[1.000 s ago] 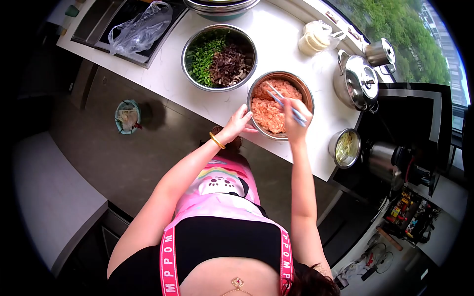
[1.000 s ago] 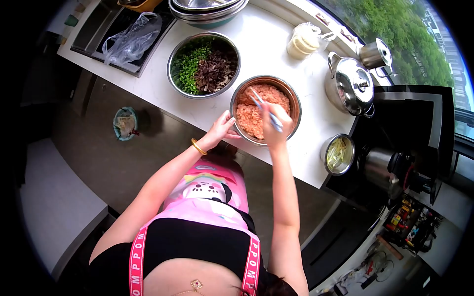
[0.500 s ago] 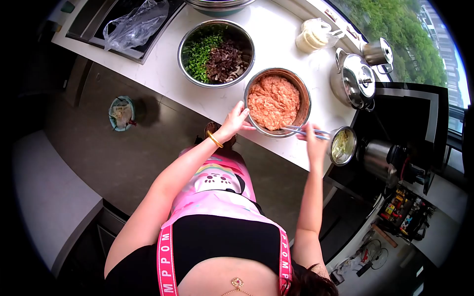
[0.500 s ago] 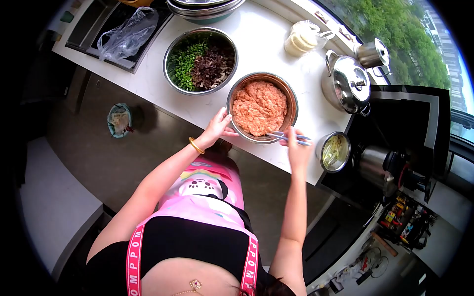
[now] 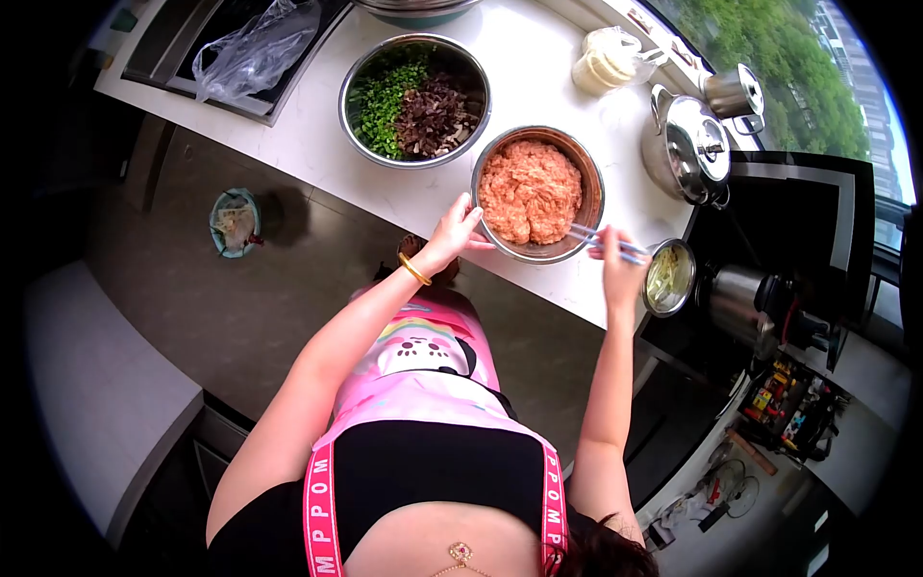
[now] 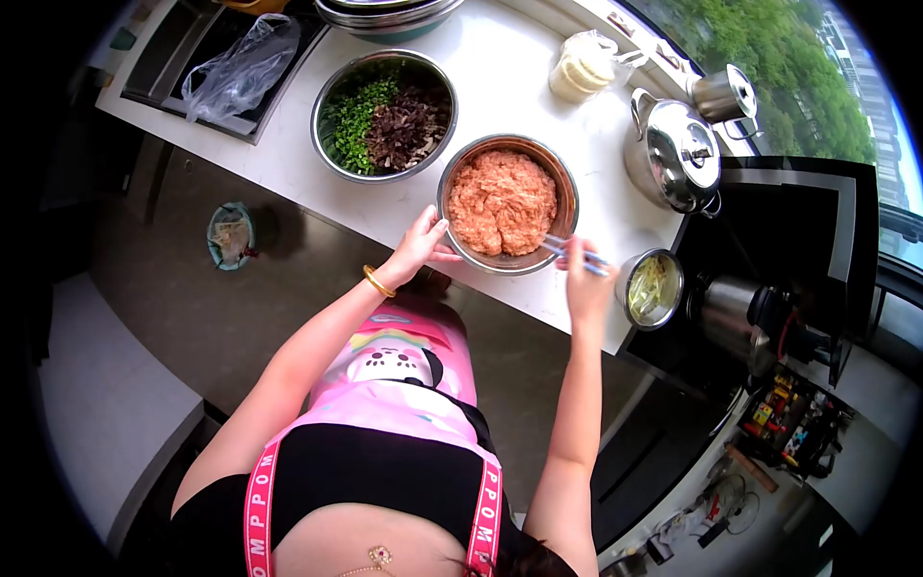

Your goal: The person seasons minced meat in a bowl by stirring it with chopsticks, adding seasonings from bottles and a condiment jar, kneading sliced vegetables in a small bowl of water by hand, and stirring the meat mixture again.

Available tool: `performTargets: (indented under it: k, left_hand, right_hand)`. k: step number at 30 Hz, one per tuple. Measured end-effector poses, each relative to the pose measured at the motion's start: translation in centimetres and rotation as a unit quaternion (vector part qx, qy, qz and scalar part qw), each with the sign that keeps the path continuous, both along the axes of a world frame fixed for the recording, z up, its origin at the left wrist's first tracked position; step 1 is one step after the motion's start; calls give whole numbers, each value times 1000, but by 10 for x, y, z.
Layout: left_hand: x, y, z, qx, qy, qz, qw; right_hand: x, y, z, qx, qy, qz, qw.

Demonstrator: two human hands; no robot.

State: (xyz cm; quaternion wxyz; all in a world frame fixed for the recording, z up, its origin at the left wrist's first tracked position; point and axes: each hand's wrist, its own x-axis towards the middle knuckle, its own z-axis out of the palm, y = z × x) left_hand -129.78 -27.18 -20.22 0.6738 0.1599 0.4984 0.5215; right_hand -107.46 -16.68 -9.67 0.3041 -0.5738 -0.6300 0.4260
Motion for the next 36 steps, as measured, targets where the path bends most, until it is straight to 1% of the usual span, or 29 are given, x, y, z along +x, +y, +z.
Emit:
performTargets:
  k: [2,4,5,6,8,10,12,13,14,16,19,20,22,23,24,26,27,28,30,32,33,34,36]
  left_hand:
    - [0,0,2,0,2,-8,1000]
    - [-1,1,6,-9,3,2,1000]
    - [-1,-1,6,-9,7,-4,1000]
    - [-3,0,6,-4,13,-8,1000]
    - [-3,2,5,1,18,-14,1000]
    - [-2,0,3,8,9,-8,1000]
    - [-2,-1,3,-3,8,-15,1000]
    - [-2,1,3,-14,9,-17,1000]
    - [-2,1,3,-12,10,-17,1000]
    - [-2,0,5,-6,3,-18,1000]
    - [-3,-1,4,-7,7,-30,1000]
    - [-5,1,5,-10,1,-35,999]
    - [-6,1,6,-2,14,-41,999]
    - [-6,1,4,-5,14,-37,999]
    - [-4,0,1,-10,12,-35,999]
    - [-1,-2,-3,6,11,-31,999]
    - [0,-1,-3,3,10,-17,1000]
    - [1,1,-2,0,9,-2,1000]
    - [1,2,2,-4,8,-10,1000]
    - [1,0,8,-10,9,-20,1000]
    - [-1,1,12,-12,-2,-26,1000]
    - [-2,2,14,-14,-13,-31,999]
    - [-2,1,9,-12,-6,-34,999]
  right_hand:
    - [-12,-14,-26,-6,30,17,999]
    - [-39,-13,-33,-16,97,28,995]
    - [-53,-10,-32,-54,143,19,988]
    - [-63,-4,-33,-46,160,16,986]
    - [-64,12,-26,-14,235,5,972]
    - [-50,16,2,11,199,-19,980]
    - [-26,13,17,41,51,-15,998]
    - [-19,8,18,28,11,-10,1000]
    - [-8,6,1,-4,-36,34,999]
    - [-23,-8,-18,-33,46,36,998]
    - [-61,-8,-29,-83,136,42,986]
    - [-69,-1,-29,-76,140,43,986]
    - [-68,16,-31,-10,199,12,980]
    - [-62,22,-34,26,205,2,978]
    - [-54,27,-31,49,169,-5,984]
    - [-35,25,-16,76,55,-2,996]
    - [-26,19,-16,100,-20,20,995]
    - [-22,7,-26,69,21,12,997]
    - [-26,-12,-30,83,11,76,994]
    - [-46,-24,-34,47,46,94,993]
    - [-57,-24,-38,17,96,81,992]
    - [-62,-16,-40,17,97,80,992]
    - [-73,3,-45,29,175,20,984]
